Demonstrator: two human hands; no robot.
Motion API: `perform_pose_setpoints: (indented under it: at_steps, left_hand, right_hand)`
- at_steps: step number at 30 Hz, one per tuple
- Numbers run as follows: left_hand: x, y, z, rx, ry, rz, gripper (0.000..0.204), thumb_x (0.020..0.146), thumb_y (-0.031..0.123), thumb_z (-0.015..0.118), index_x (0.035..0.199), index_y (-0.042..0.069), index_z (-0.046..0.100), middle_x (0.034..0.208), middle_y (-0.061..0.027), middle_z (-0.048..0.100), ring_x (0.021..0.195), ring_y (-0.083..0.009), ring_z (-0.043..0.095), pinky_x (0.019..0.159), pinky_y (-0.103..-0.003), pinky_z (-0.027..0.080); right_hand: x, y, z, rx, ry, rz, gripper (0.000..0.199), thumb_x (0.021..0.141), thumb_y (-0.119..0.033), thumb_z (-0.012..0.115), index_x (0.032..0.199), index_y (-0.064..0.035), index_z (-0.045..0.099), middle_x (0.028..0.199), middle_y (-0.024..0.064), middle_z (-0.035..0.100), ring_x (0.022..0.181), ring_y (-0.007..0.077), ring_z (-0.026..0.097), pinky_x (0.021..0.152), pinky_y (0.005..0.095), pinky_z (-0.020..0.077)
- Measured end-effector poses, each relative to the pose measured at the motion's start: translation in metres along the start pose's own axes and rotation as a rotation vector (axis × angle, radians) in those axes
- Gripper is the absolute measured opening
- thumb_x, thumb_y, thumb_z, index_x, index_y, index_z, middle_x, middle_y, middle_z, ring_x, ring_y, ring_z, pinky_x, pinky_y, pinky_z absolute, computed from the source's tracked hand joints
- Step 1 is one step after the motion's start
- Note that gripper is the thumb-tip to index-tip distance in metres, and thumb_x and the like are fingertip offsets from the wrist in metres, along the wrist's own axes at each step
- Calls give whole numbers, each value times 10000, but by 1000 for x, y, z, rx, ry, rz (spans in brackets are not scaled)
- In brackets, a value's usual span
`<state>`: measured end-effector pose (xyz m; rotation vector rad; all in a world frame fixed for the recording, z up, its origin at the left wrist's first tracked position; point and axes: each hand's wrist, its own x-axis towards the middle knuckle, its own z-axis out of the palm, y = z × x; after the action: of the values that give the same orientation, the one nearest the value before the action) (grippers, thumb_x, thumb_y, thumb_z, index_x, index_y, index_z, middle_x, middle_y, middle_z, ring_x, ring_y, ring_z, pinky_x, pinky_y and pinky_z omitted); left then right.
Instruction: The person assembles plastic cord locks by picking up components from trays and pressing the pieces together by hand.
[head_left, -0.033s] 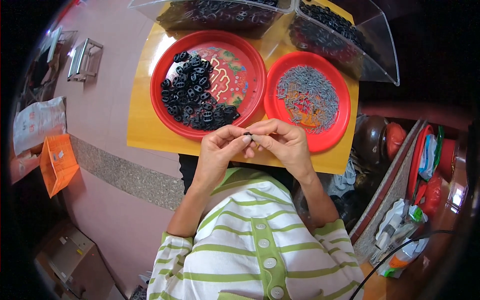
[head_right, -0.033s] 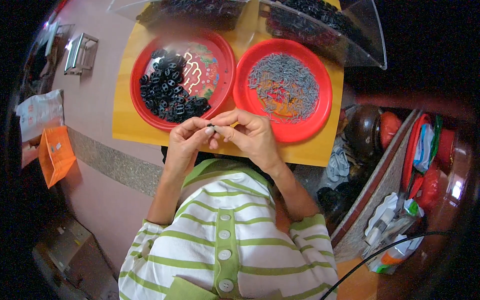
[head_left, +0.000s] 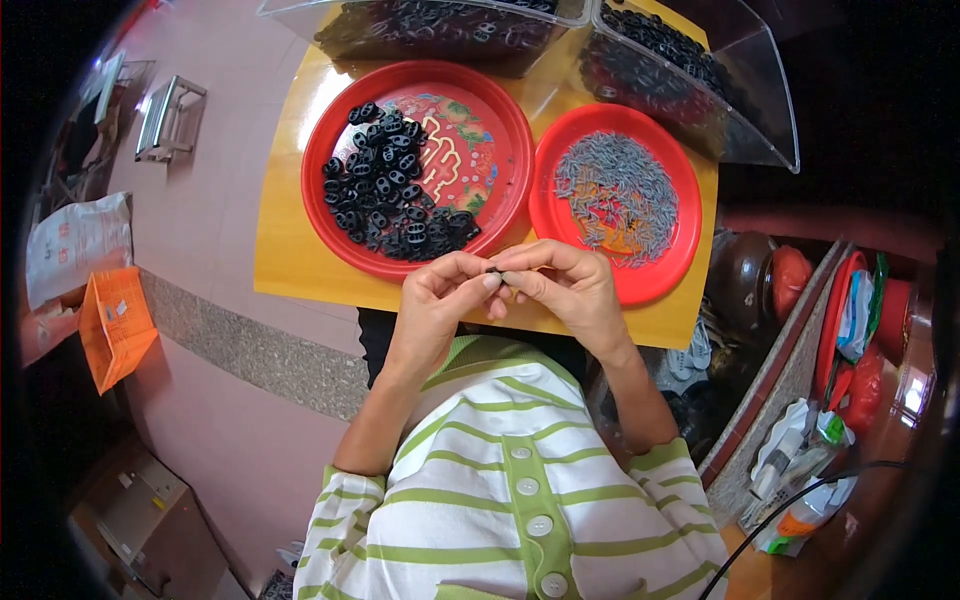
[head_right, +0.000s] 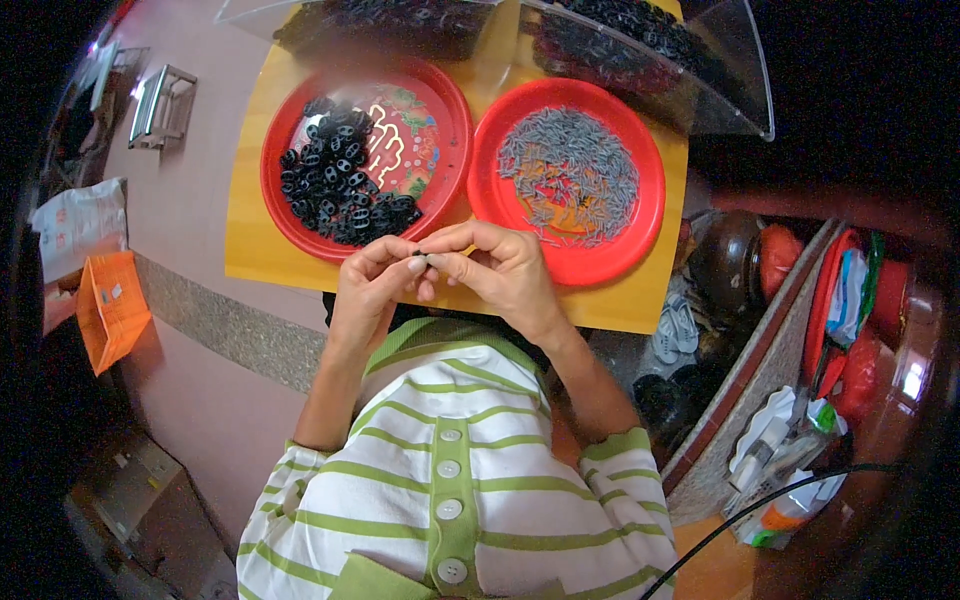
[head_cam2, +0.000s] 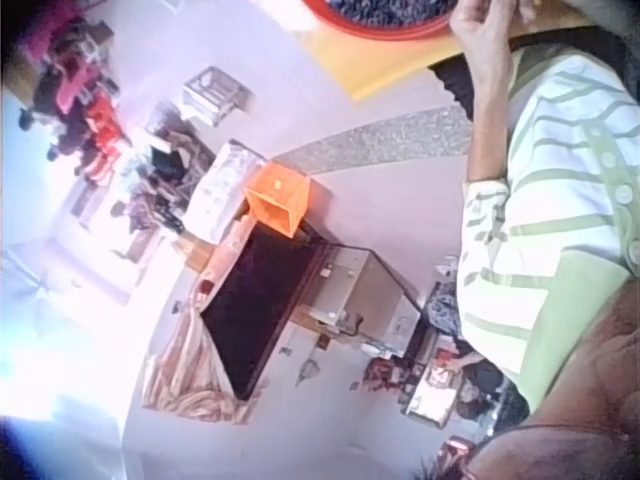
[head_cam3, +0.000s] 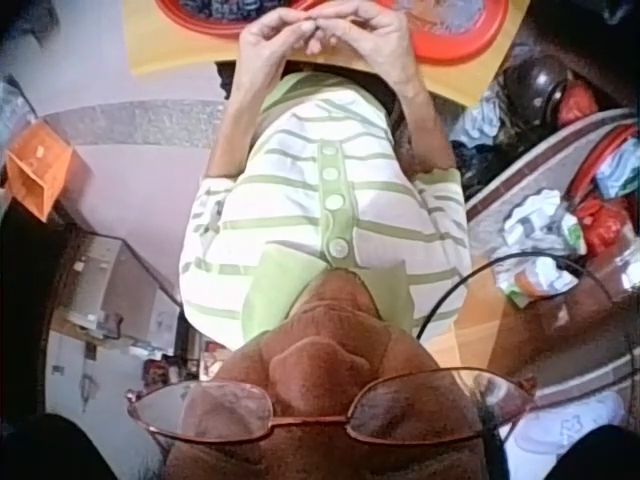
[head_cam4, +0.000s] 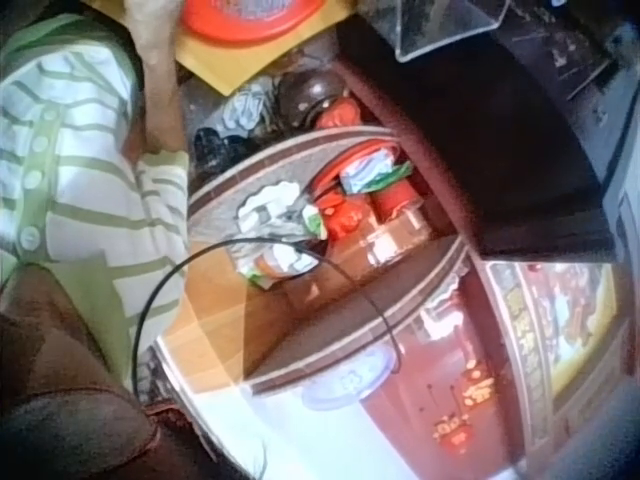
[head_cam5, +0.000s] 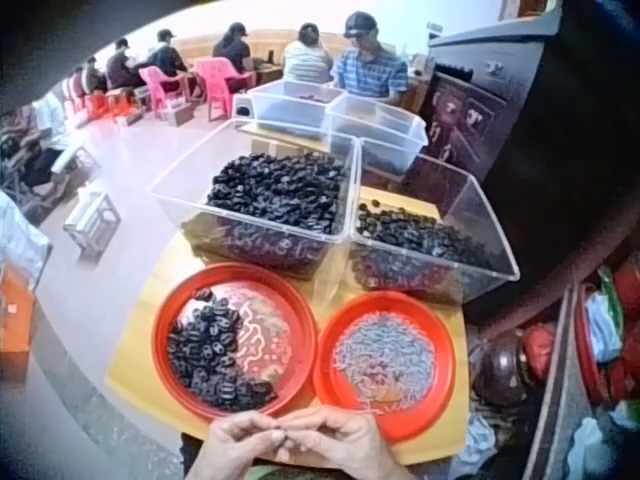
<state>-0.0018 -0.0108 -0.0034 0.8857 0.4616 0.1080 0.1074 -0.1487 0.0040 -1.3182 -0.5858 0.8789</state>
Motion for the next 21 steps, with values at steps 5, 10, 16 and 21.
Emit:
perform_pose_setpoints:
  at_steps: [5, 10, 16, 21]
  left_hand:
    - [-6, 7, -14, -76, -35, -55, 93, 856, 44, 581, 924, -17, 600, 794, -90, 637, 653, -122, 600, 617, -239, 493]
    - [-16, 11, -17, -99, -234, 7, 90, 830, -36, 579, 919, -47, 588, 813, -126, 637, 680, -157, 626, 635, -259, 527]
    - [-20, 13, -15, -134, -274, 12, 88, 834, -32, 582, 920, -52, 586, 822, -137, 638, 688, -160, 628, 644, -262, 530]
    - [-21, 14, -18, -139, -264, 39, 85, 836, -29, 580, 918, -51, 586, 820, -134, 638, 691, -155, 627, 649, -258, 529]
  right_hand:
    - [26, -20, 2, 136, -54, 153, 193, 879, -111, 587, 1034, -7, 640, 970, 69, 661, 788, 76, 594, 661, 213, 472]
    - [68, 0, 20, -723, -21, -376, 121, 794, -83, 621, 900, -30, 646, 843, 92, 619, 788, 214, 592, 668, 314, 468]
    - [88, 17, 43, -973, -83, -439, 122, 746, -106, 651, 855, -51, 644, 824, 69, 557, 812, 243, 545, 678, 361, 470]
    - [87, 18, 44, -1031, -54, -439, 61, 719, -76, 629, 766, -38, 630, 821, 86, 553, 845, 264, 556, 666, 384, 493]
